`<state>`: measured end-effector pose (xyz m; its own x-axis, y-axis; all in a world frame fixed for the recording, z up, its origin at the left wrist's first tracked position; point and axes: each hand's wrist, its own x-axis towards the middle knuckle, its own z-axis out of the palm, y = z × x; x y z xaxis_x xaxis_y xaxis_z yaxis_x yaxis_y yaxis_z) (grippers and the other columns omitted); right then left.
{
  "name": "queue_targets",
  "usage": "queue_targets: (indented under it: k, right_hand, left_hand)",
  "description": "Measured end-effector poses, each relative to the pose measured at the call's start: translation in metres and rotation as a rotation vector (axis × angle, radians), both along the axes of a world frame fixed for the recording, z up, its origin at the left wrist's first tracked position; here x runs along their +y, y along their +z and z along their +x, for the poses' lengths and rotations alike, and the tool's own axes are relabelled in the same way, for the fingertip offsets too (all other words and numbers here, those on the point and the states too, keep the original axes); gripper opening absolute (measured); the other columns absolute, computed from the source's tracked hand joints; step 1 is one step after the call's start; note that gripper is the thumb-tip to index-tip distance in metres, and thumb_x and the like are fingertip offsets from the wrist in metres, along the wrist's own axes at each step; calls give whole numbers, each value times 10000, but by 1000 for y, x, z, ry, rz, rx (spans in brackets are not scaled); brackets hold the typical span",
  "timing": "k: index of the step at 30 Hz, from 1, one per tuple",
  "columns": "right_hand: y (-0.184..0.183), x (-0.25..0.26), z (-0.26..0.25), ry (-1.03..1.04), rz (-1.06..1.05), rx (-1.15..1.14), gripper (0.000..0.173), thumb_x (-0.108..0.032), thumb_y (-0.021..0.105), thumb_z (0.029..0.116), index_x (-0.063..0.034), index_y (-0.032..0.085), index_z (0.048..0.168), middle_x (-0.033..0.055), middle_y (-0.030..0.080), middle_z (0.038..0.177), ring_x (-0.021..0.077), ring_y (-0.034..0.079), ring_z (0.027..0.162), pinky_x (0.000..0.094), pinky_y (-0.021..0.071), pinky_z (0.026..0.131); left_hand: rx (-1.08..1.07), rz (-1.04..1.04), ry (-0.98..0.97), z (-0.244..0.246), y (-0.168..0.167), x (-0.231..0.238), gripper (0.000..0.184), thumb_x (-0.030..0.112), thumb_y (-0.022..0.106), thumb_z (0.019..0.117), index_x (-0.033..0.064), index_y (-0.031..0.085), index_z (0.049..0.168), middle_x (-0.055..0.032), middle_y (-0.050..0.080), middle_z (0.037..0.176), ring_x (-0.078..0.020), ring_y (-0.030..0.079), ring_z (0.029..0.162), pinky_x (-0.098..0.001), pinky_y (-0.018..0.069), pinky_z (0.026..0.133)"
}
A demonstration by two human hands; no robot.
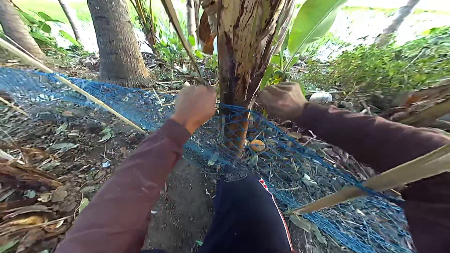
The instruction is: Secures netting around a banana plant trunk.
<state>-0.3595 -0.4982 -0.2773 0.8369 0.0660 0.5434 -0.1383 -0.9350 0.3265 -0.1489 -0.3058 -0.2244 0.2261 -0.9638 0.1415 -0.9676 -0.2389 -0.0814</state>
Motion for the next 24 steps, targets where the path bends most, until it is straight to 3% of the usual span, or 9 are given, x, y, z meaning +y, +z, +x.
queue_targets:
  k: [7, 9, 11, 12, 16, 19, 21, 24]
  right_hand:
    - [8, -9, 0, -22, -62, 29, 210, -97, 514, 1030, 29, 612, 894, 222, 639, 735, 440, 673, 684, 555, 521, 583]
    - [16, -11, -3, -147, 14, 46, 180, -82, 525, 1009, 40, 639, 943, 257, 673, 805, 478, 693, 753, 608, 536, 633]
    - [30, -22, -13, -336, 132, 42, 293, -160, 472, 1066, 62, 662, 1046, 309, 701, 940, 538, 696, 864, 687, 528, 709]
    - [38, -29, -19, -361, 146, 11, 350, -214, 446, 1088, 64, 654, 1040, 307, 695, 944, 538, 693, 867, 688, 520, 714]
    - [37, -19, -42, -120, 202, 36, 366, -261, 524, 1046, 59, 696, 1003, 258, 710, 877, 463, 711, 752, 636, 551, 624]
    - [24, -1, -38, 23, 363, 36, 356, -326, 578, 1015, -10, 735, 1069, 160, 741, 909, 323, 728, 765, 535, 592, 678]
    - [17, 7, -24, 132, 331, 8, 288, -236, 564, 1028, -24, 741, 1108, 157, 746, 943, 310, 738, 790, 501, 606, 676]
    - [7, 11, 1, 326, 124, -21, 189, -55, 561, 991, -24, 743, 1031, 160, 725, 889, 309, 711, 704, 446, 585, 576]
  left_hand:
    - [15, -28, 31, -14, -1, 6, 286, 133, 462, 1032, 6, 668, 1184, -232, 698, 942, -444, 703, 896, -593, 537, 679]
    - [41, -19, 48, -20, 0, 5, 276, 135, 466, 1037, 2, 661, 1181, -232, 696, 964, -445, 699, 919, -592, 542, 703]
    - [56, 0, 70, -23, -2, 5, 275, 153, 470, 1040, 11, 655, 1184, -222, 698, 974, -434, 705, 905, -584, 551, 684]
    - [69, -2, 77, -24, -2, 4, 274, 152, 477, 1033, 6, 654, 1182, -223, 699, 973, -434, 706, 893, -588, 548, 676]
    - [120, -42, 96, -32, -13, -1, 269, 172, 509, 1017, 4, 657, 1166, -221, 703, 960, -429, 710, 866, -584, 549, 666]
    - [166, -80, 115, -32, -19, -2, 283, 173, 498, 1032, 9, 663, 1193, -225, 711, 972, -433, 710, 875, -589, 551, 694]
    - [189, -113, 121, -31, -22, -2, 276, 177, 513, 1028, 4, 670, 1174, -233, 707, 940, -441, 709, 869, -599, 552, 696]
    - [182, -189, 117, -29, -29, 0, 279, 171, 497, 1025, -1, 689, 1131, -234, 706, 895, -439, 713, 835, -593, 552, 669]
